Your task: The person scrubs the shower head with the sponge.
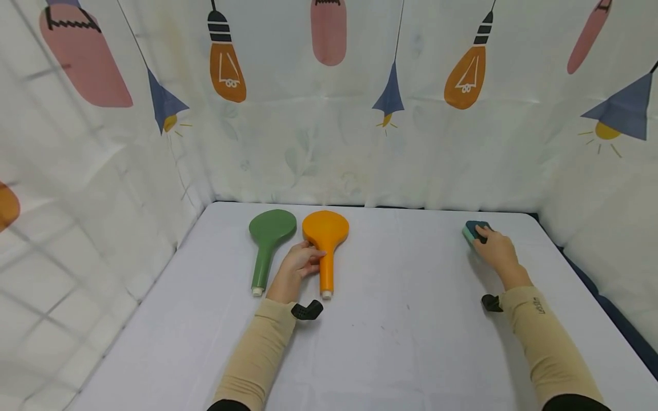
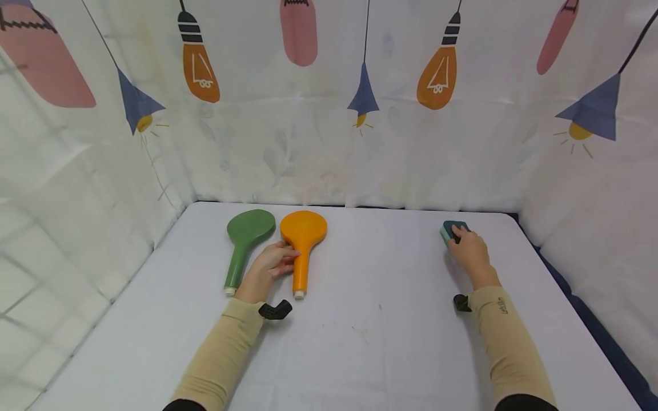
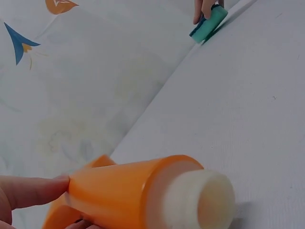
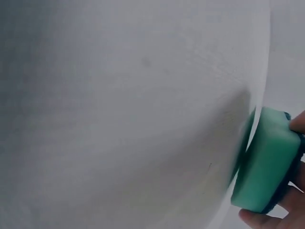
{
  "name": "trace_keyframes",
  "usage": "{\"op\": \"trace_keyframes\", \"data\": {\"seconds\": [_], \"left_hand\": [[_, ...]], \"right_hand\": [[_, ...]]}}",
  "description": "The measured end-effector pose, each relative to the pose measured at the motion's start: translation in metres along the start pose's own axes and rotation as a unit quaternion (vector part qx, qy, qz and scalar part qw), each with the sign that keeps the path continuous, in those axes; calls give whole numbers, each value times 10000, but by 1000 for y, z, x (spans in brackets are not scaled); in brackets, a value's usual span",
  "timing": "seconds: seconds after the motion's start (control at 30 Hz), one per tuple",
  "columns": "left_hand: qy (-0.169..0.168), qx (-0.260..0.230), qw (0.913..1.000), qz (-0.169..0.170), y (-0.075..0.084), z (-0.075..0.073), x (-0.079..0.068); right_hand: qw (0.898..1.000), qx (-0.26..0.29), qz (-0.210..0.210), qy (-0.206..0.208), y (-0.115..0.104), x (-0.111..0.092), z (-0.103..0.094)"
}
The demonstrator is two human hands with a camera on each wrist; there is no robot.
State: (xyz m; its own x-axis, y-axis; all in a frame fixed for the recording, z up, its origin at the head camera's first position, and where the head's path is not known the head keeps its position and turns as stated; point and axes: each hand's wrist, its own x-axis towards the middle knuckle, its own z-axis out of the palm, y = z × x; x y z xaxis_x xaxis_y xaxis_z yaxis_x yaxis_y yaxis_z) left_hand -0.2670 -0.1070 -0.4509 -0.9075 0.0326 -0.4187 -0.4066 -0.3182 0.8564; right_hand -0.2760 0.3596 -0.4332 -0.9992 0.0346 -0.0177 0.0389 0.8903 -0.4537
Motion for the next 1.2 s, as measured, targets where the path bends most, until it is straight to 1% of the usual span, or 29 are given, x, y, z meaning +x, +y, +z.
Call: {"op": "trace_keyframes", "data": {"seconds": [0.17, 0.33, 0.43, 0.63, 0.77, 0.93, 1.07, 1.13, 1.2], "left_hand": [[222, -31, 9997, 21, 1, 1, 0], [386, 48, 9992, -54, 5, 3, -1], [447, 128, 9989, -89, 8, 3, -4], [510, -3, 9985, -180, 14, 3, -7], [417, 103, 9989, -188, 18, 5, -10], [192, 544, 9982, -141, 22, 3, -15], [81, 1239, 9923, -33, 25, -3, -24], [-6, 1476, 9889, 164, 29, -8, -29], [-122, 1669, 9848, 470, 35, -13, -34]], "right_hand": [[9989, 16, 45, -470, 4, 2, -1], [9969, 98, -44, -779, 3, 2, -2], [9954, 55, -107, -947, 1, 2, -3], [9929, -72, -145, -1176, -1, 3, -6], [9926, -82, -136, -1201, -1, 3, -7], [9933, 18, -178, -1144, -2, 3, -5], [9944, 24, -230, -1034, -4, 2, -1], [9952, 3, -281, -937, -8, 2, -1], [9958, -22, -387, -832, -14, 2, -1]]}}
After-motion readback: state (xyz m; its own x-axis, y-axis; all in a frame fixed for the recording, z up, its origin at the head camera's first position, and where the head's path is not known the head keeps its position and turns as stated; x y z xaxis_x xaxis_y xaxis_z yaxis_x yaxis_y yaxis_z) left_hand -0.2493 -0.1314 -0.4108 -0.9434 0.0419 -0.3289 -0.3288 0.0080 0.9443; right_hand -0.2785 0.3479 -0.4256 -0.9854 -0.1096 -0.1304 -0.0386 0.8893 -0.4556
